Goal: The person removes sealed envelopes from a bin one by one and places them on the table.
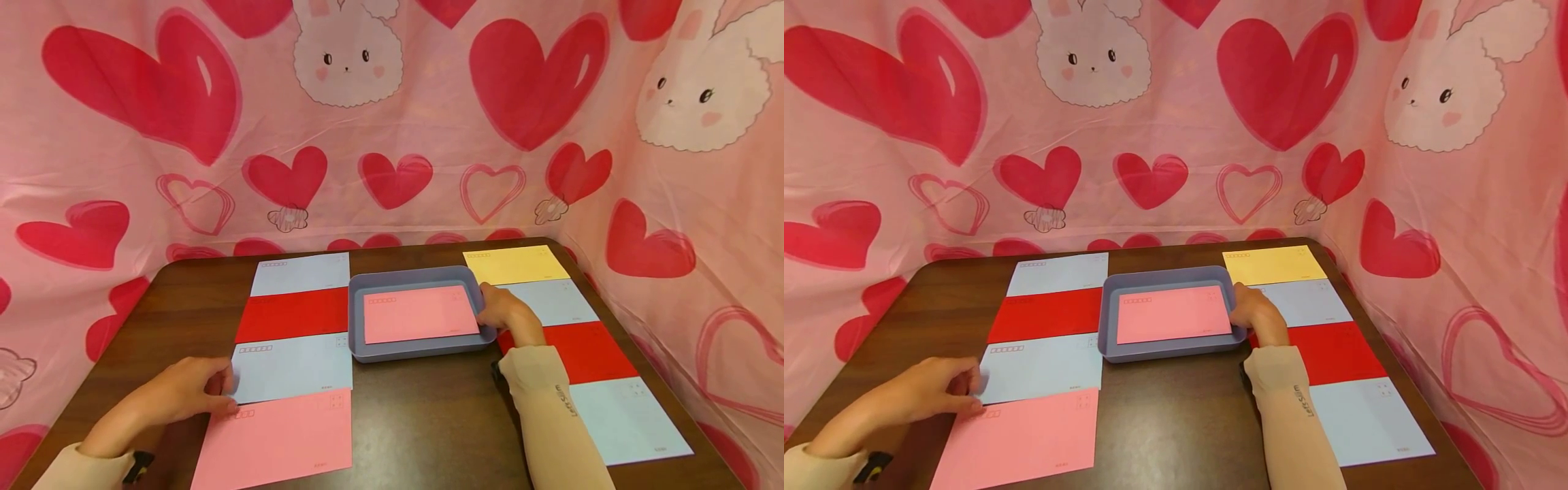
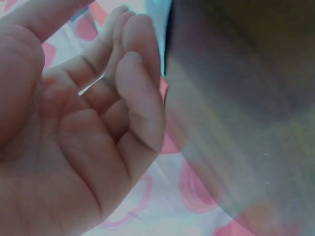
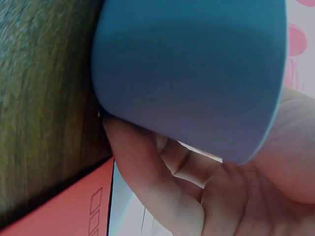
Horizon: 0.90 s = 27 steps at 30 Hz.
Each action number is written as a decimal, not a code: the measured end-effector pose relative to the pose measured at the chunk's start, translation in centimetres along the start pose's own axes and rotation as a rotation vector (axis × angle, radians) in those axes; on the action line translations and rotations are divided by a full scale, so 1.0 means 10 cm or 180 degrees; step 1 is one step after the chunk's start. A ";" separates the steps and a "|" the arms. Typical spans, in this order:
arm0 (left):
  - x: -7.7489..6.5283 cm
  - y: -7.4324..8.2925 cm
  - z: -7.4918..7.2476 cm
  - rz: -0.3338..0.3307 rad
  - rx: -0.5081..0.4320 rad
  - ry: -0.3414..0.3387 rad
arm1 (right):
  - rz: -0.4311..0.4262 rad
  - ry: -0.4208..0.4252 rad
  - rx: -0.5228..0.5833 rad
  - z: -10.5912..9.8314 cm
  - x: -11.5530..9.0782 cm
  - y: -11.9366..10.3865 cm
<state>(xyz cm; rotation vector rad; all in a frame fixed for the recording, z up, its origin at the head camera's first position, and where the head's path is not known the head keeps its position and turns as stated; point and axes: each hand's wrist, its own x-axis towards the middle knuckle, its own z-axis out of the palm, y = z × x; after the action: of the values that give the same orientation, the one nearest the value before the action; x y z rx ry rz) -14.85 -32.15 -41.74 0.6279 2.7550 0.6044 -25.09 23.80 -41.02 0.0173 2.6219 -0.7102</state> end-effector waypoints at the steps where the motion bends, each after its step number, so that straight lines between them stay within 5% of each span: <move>1: 0.02 0.02 -0.03 -0.0032 0.0044 0.0080 | -0.0004 0.0001 -0.0021 0.00 -0.01 0.00; 8: 0.28 0.19 -0.24 0.0105 0.0239 0.0812 | -0.0012 -0.0009 -0.0123 -0.02 -0.01 0.01; 11: 0.42 0.28 -0.33 0.0168 0.0205 0.0957 | 0.0011 -0.0037 -0.0097 -0.02 -0.01 0.00; 27: 1.33 0.94 -0.38 0.0464 -0.0255 0.0956 | 0.0022 -0.0054 -0.0035 -0.01 -0.02 -0.02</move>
<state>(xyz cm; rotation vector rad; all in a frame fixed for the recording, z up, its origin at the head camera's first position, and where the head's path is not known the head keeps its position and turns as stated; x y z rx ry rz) -24.41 -19.55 -36.18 0.7817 2.9570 0.9046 -25.00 23.72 -40.79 0.0172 2.6084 -0.6907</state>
